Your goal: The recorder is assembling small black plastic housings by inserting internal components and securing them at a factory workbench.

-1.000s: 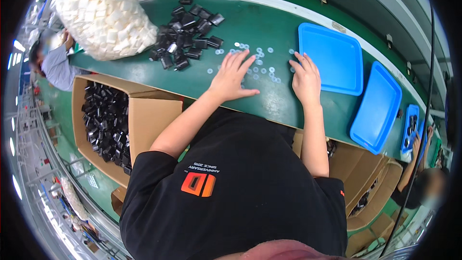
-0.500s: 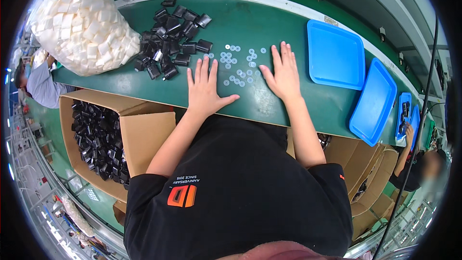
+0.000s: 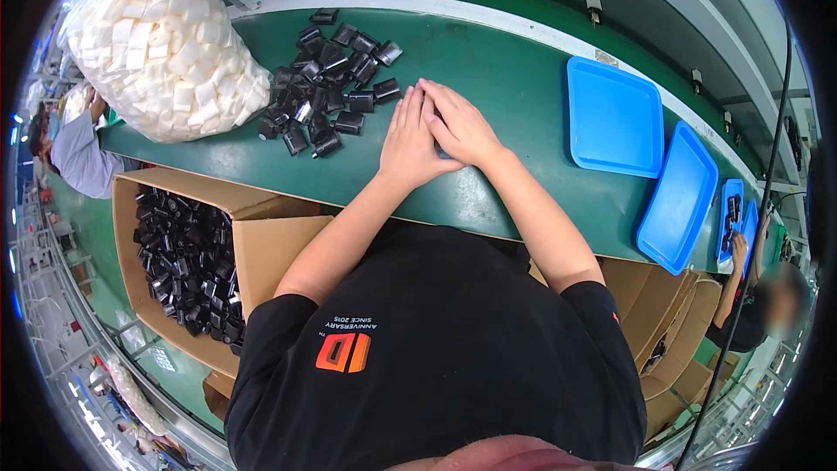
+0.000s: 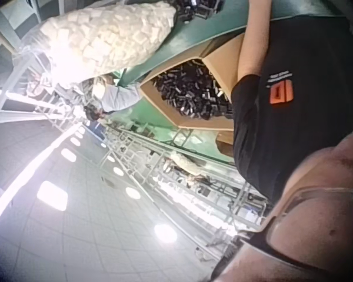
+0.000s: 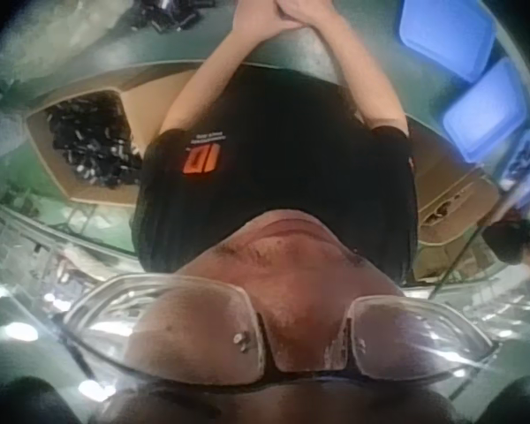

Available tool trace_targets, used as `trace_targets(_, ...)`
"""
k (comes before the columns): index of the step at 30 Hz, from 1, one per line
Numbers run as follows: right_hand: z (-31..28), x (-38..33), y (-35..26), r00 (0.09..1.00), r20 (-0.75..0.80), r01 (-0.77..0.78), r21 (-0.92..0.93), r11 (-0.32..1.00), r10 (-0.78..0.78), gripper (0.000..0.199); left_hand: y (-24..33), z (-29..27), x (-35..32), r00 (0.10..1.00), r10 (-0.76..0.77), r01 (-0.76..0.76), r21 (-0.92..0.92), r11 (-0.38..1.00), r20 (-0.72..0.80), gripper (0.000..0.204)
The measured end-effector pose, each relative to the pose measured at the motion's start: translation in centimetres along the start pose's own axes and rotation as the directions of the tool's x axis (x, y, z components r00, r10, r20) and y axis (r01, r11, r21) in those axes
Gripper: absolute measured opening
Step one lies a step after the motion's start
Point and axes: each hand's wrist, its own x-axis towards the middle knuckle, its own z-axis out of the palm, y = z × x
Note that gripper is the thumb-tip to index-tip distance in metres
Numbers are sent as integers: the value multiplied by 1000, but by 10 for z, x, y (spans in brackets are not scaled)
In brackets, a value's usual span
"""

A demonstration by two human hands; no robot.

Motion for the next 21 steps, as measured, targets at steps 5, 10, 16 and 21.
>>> trace_targets(5,-14,-17,4,976,-51,-183,320,930,210,48,-10,12,3,991,116,-102,-193,976,60,111)
trace_targets(10,-11,-31,1,944,-191,-153,466,871,268,48,7,-20,-9,997,56,-59,66,996,46,117)
trace_targets(16,-7,-28,6,928,-207,-257,250,933,311,49,19,28,21,993,110,-114,-220,969,-30,71)
trace_targets(21,1,-26,19,853,-283,-260,498,827,438,43,18,31,24,983,132,-145,-103,984,-126,54)
